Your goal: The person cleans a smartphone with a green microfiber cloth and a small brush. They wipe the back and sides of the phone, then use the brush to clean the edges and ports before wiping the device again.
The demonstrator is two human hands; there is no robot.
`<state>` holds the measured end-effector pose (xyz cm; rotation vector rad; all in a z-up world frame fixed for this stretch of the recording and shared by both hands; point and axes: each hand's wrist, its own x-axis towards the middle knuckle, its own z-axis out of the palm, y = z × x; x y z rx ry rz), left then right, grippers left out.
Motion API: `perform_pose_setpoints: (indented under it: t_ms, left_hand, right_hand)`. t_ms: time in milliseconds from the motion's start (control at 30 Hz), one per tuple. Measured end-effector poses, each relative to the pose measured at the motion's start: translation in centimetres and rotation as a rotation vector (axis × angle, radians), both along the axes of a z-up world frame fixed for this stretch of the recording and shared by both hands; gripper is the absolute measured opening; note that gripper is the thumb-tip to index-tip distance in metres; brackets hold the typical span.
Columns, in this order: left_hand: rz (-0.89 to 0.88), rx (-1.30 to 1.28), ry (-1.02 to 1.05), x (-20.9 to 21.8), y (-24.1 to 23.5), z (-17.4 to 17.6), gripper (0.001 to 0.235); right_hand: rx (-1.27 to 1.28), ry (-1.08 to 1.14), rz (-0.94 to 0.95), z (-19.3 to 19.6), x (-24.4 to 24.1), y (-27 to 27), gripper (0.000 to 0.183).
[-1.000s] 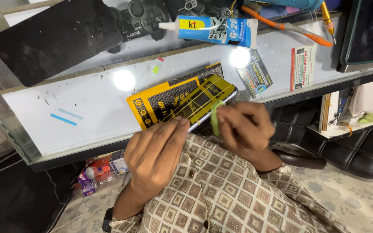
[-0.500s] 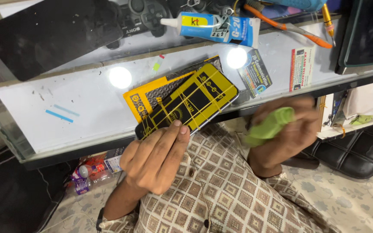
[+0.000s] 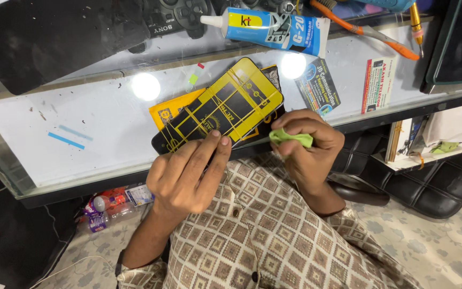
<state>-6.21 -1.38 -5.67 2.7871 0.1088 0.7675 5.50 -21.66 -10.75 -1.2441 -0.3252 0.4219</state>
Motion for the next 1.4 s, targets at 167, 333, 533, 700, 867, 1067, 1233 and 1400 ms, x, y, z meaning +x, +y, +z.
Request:
perform_pose_setpoints:
  t_ms: [167, 333, 533, 700, 867, 1067, 1233, 1400]
  left_hand:
    - [0.013, -0.122, 0.106, -0.6, -0.4, -0.8, 0.011]
    - [0.034, -0.248, 0.263, -1.3, -0.3, -0.7, 0.031]
    - [0.053, -0.425, 0.368, -1.3, 0.8, -1.0, 0.058]
    - [0.051, -0.396, 0.345, -1.4, 0.9, -1.5, 0.059]
    - [0.03, -0.396, 0.299, -1.5, 0.8, -2.0, 0.059]
    - [0.014, -0.382, 0.282, -1.6, 1.0, -1.9, 0.058]
    - [0.016, -0.383, 0.259, -1.5, 1.1, -1.6, 0.058]
    - [0.018, -0.391, 0.256, -1.6, 1.0, -1.8, 0.06]
  right_hand:
    - [-0.375, -0.329, -0.012, 0.9, 0.6, 0.5, 0.013]
    - [-0.49, -0.596, -0.013, 0.7, 0.9, 0.9, 0.017]
    - [-0.669, -0.868, 0.044, 0.4, -0.7, 0.9, 0.028]
    - [-0.695, -0.923, 0.033, -0.3, -1.2, 1.9, 0.03]
    - [-0.695, -0.846, -0.098, -0.7, -1.7, 2.5, 0.026]
    - [-0.731, -0.787, -0.132, 0.2, -2.5, 3.0, 0.026]
    - [-0.741, -0.775, -0.152, 0.8, -2.8, 3.8, 0.026]
    - [-0.76, -0.781, -0.137, 0.1, -3.1, 3.0, 0.021]
